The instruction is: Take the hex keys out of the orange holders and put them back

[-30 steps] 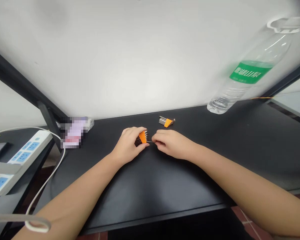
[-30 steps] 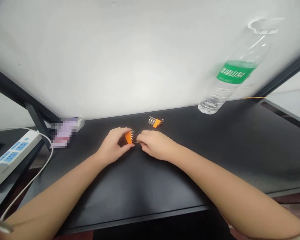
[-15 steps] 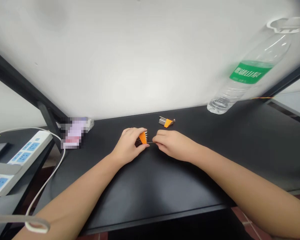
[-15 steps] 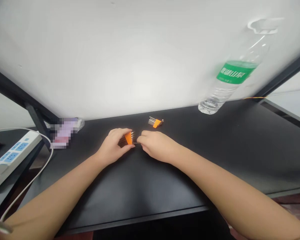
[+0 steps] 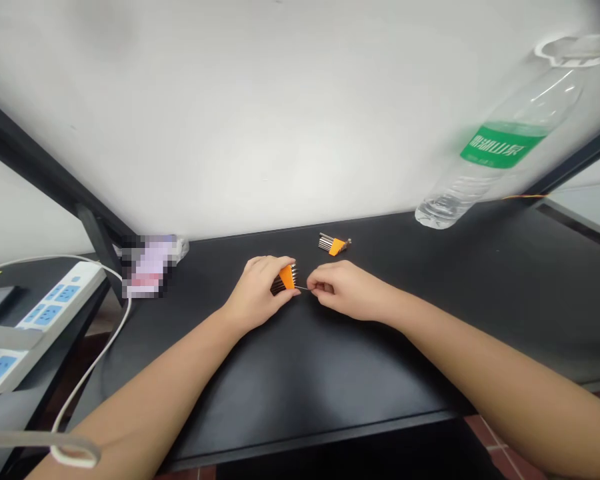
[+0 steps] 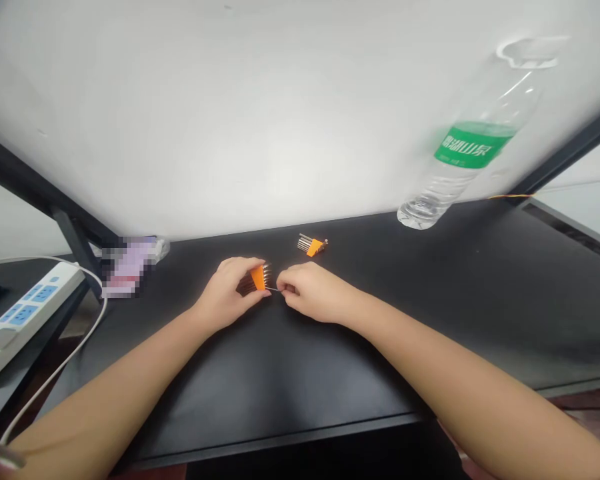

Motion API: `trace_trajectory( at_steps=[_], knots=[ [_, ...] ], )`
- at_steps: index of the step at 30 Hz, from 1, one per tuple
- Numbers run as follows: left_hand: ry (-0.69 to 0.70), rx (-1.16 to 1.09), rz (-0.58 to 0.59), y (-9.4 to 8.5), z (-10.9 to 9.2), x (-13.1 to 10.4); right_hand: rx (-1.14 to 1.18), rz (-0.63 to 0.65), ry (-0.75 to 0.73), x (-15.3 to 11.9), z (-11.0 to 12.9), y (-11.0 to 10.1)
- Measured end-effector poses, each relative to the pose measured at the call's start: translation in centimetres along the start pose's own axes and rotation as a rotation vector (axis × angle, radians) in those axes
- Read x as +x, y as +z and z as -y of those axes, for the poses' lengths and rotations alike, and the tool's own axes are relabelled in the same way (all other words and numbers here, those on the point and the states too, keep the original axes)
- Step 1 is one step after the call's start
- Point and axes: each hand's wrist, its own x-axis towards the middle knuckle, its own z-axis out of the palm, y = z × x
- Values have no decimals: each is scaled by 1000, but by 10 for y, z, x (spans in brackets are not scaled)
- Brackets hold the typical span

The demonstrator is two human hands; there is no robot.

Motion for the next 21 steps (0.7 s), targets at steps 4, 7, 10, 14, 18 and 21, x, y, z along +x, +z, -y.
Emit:
trace_trajectory(
  at_steps=[4, 7, 10, 14, 18, 21],
  knots=[
    [3, 6, -3, 0, -1, 0, 65, 38, 54, 1, -1, 1],
    [11, 14, 4, -1, 0, 0, 1, -5, 0, 0, -3, 1],
    [39, 38, 25, -1, 0, 0, -120, -47, -81, -2, -3, 1],
    [56, 56, 74, 0, -2, 0, -142, -46, -138, -2, -1, 5],
    [49, 30, 100, 2, -4, 0, -30, -80, -169, 4, 2, 15],
    [7, 28, 33, 2, -3, 0, 63, -167, -120, 7, 2, 20]
  ],
)
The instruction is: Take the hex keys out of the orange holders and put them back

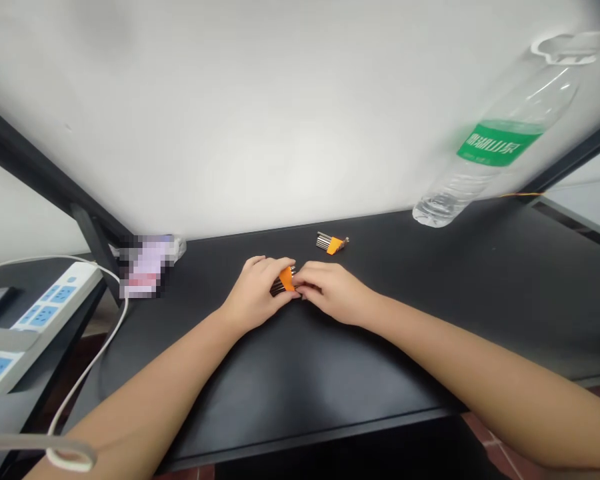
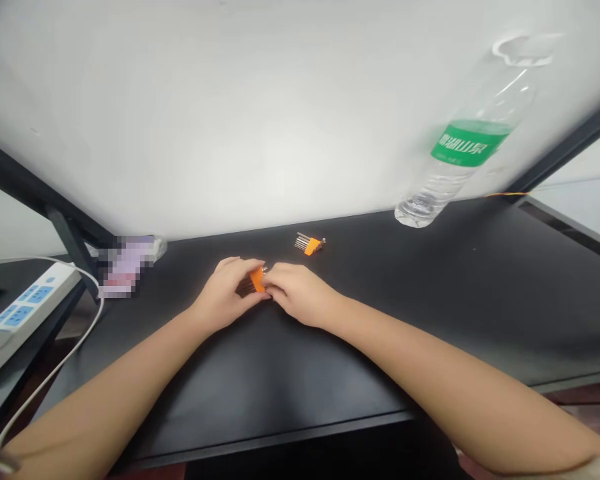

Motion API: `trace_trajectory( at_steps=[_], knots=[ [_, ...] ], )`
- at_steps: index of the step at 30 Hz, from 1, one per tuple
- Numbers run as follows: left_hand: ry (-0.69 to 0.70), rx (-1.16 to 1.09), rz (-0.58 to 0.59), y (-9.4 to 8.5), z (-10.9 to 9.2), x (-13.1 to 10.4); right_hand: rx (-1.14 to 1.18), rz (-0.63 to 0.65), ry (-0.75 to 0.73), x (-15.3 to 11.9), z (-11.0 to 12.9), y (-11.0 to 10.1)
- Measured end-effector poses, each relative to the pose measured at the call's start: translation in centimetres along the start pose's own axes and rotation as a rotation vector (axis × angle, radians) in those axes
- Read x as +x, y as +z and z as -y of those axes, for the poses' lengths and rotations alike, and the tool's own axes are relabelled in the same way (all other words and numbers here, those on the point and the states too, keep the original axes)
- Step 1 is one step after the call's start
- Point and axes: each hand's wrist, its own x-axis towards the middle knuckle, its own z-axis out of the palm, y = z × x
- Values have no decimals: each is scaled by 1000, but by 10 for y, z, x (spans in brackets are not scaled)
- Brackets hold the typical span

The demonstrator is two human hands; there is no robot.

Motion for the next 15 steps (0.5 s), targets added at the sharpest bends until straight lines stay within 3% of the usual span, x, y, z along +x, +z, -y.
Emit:
trace_trajectory(
  at_steps=[3, 9, 12, 15],
  knots=[
    [-71, 20, -86, 0, 4, 0, 72, -49, 65, 0, 2, 4],
    [-138, 36, -127, -1, 10, 1, 43, 25, 47, -3, -1, 2],
    [-161, 46, -111, -1, 11, 1, -150, -104, 64, -4, -22, -14],
    [-169, 57, -84, -2, 12, 1, -367, -254, 196, -8, -55, -38]
  ],
)
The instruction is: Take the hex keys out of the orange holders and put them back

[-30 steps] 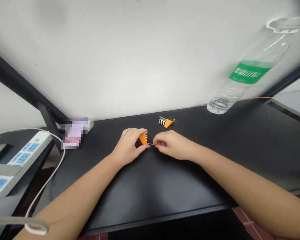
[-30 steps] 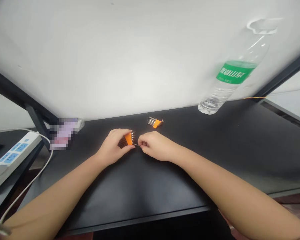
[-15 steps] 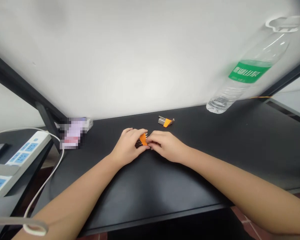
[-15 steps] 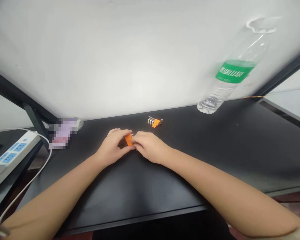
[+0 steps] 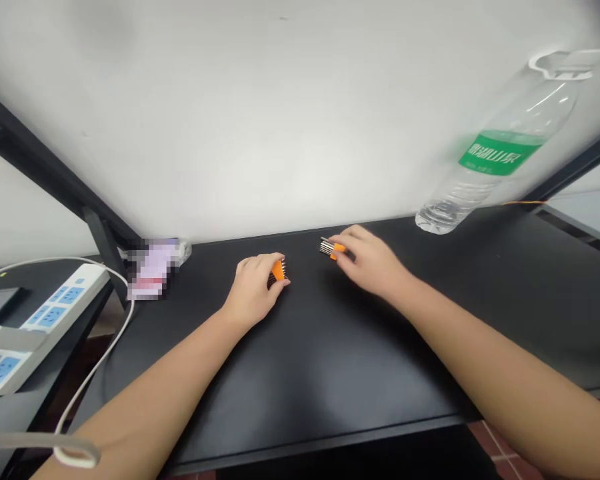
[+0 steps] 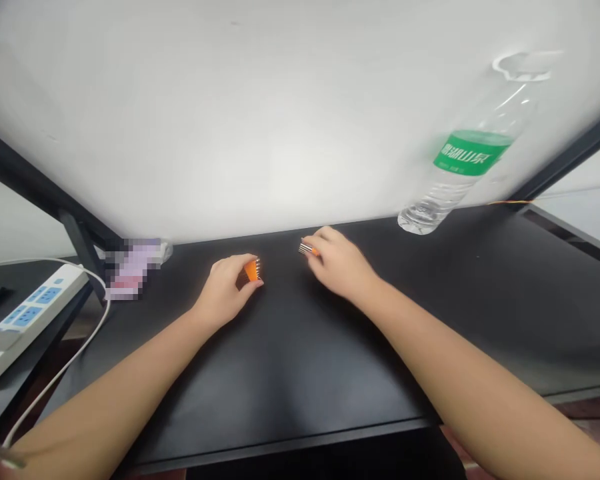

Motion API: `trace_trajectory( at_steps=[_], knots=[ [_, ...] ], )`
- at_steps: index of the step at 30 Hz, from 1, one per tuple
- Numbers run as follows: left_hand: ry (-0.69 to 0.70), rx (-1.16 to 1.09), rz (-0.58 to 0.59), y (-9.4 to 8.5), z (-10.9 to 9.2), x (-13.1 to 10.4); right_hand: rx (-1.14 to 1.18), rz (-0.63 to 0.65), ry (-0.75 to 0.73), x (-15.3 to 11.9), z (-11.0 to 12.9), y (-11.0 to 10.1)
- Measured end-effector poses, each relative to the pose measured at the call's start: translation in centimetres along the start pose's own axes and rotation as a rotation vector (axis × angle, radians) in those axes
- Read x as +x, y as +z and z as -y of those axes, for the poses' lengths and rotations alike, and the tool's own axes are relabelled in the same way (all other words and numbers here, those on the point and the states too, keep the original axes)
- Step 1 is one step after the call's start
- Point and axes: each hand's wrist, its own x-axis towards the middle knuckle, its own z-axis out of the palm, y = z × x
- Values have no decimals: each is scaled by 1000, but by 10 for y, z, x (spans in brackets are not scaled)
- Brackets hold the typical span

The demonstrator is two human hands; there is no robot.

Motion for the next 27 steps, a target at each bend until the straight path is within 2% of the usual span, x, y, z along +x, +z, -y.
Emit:
trace_trajectory(
  at_steps=[2, 5, 7, 11, 14, 17, 19, 23, 27],
  knots=[
    [-3, 9, 17, 0, 1, 0, -135, 53, 35, 3, -23, -4],
    [-33, 35, 23, 2, 5, 0, -154, 238, 54, 3, -41, -3],
    [-57, 52, 25, 4, 9, 1, -133, 286, 50, 3, -39, 1],
    [-58, 105, -1, 5, 11, 1, -36, 285, -23, 4, -17, 7],
    [7, 102, -36, 1, 5, 1, 267, 338, -14, 4, 3, 7],
    [177, -17, 25, -3, -5, -1, 782, 470, 173, 1, 21, 7],
    [256, -101, 81, -5, -10, -3, 1094, 512, 308, -1, 32, 9],
    [219, -167, 75, -4, -11, -6, 1470, 525, 465, -4, 45, 13],
    [195, -170, 43, -2, -11, -9, 1634, 539, 522, -5, 51, 18]
  ],
)
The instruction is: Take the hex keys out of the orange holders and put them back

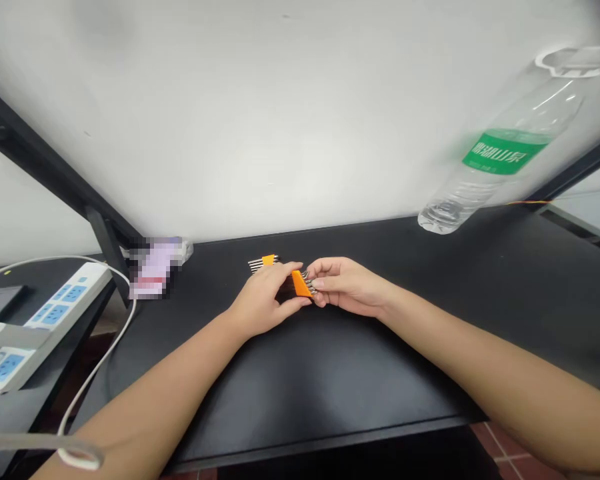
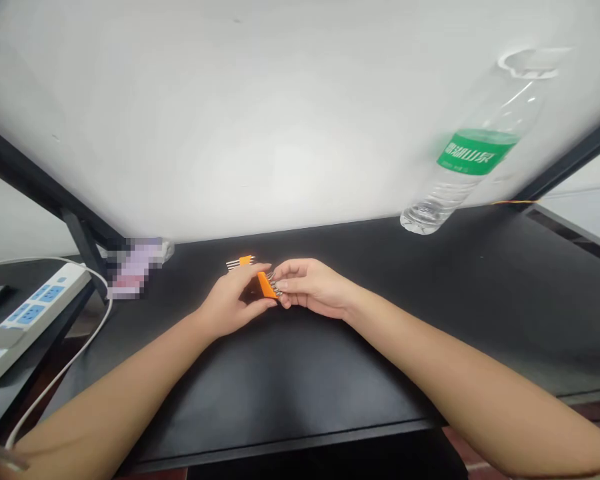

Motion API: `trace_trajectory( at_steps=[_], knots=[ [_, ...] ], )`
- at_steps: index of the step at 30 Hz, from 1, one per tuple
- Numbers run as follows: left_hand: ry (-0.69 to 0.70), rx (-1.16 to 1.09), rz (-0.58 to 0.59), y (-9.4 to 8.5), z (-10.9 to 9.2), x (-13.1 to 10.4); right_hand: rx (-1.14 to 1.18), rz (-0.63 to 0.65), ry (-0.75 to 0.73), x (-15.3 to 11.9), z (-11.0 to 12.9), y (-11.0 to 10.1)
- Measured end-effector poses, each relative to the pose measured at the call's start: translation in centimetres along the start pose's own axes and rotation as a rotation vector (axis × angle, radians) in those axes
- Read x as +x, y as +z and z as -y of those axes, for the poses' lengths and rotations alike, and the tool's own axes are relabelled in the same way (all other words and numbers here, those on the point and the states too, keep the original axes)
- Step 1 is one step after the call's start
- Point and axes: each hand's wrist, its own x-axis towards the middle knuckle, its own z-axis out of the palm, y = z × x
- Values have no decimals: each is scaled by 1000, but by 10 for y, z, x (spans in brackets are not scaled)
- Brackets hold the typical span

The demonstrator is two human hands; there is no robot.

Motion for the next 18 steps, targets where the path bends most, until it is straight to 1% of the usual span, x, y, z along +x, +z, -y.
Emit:
trace_trajectory(
  at_steps=[3, 6, 9, 11, 15, 18],
  knots=[
    [-28, -2, 6, 1, 0, -1, 19, -27, 6, 1, -3, 3],
    [-36, -7, 28, 3, 1, -1, -54, -43, 13, 1, -2, 3],
    [2, 10, 52, 3, 1, -1, -156, 21, 70, -2, 2, 0],
    [38, 7, 80, 2, 0, -1, -171, 87, 131, -3, 5, -2],
    [62, -22, 120, -1, -1, 0, -63, 174, 197, -3, 5, -6],
    [64, -38, 126, -1, 0, 0, -37, 179, 182, -2, 4, -6]
  ],
)
